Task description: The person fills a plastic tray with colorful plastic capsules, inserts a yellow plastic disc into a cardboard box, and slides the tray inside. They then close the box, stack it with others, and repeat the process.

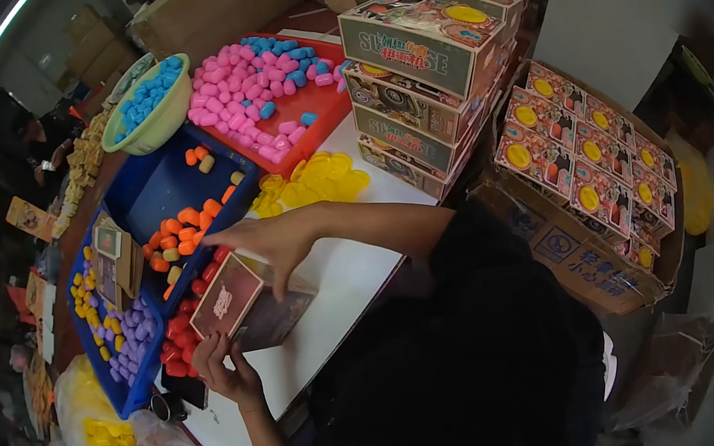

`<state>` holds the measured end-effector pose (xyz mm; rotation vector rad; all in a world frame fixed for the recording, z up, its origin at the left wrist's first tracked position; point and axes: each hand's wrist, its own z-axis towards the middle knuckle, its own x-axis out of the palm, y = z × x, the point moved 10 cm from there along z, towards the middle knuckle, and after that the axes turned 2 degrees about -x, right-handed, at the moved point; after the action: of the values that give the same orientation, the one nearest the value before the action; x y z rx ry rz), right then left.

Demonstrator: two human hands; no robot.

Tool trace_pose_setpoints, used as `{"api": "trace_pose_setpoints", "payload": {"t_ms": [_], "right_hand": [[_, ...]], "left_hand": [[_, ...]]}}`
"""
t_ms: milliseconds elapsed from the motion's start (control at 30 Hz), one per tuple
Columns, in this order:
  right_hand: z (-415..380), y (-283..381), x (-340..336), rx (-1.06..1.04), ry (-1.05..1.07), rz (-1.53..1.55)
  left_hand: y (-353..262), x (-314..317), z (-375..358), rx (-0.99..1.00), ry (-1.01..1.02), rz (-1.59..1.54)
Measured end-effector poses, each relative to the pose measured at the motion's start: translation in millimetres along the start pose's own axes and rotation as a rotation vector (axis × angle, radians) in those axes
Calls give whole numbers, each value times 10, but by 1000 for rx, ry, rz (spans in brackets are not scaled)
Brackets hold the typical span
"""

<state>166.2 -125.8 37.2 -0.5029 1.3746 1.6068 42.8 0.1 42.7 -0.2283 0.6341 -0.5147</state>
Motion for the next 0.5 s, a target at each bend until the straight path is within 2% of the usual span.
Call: {"api": "trace_pose_setpoints", "payload": {"t_ms": [67, 100, 133, 200, 267, 333, 367, 467, 500], "right_hand": [[-275, -505, 112, 124, -120, 333], [-334, -691, 429, 196, -42, 353], [-368, -741, 782, 270, 29, 376], [-295, -389, 1120, 232, 75, 751], [-240, -405, 1262, 280, 43, 697], [-254, -222, 962, 183, -226, 473], [-284, -182, 1006, 187, -238, 473], [-370, -165, 1176, 266, -332, 318], [-421, -223, 1210, 331, -422, 245]], "left_hand": [[163, -42, -50, -57, -50, -54], [339, -55, -129, -105, -95, -169], [466, -72, -164, -147, -131, -286], [479, -77, -131, -180, -134, -320], [703, -87, -168, -280, -164, -404], [813, -139, -185, -263, -150, -384], [831, -150, -193, -257, -148, -365], [747, -111, -213, -210, -119, -285], [700, -123, -209, -203, -132, -281]]}}
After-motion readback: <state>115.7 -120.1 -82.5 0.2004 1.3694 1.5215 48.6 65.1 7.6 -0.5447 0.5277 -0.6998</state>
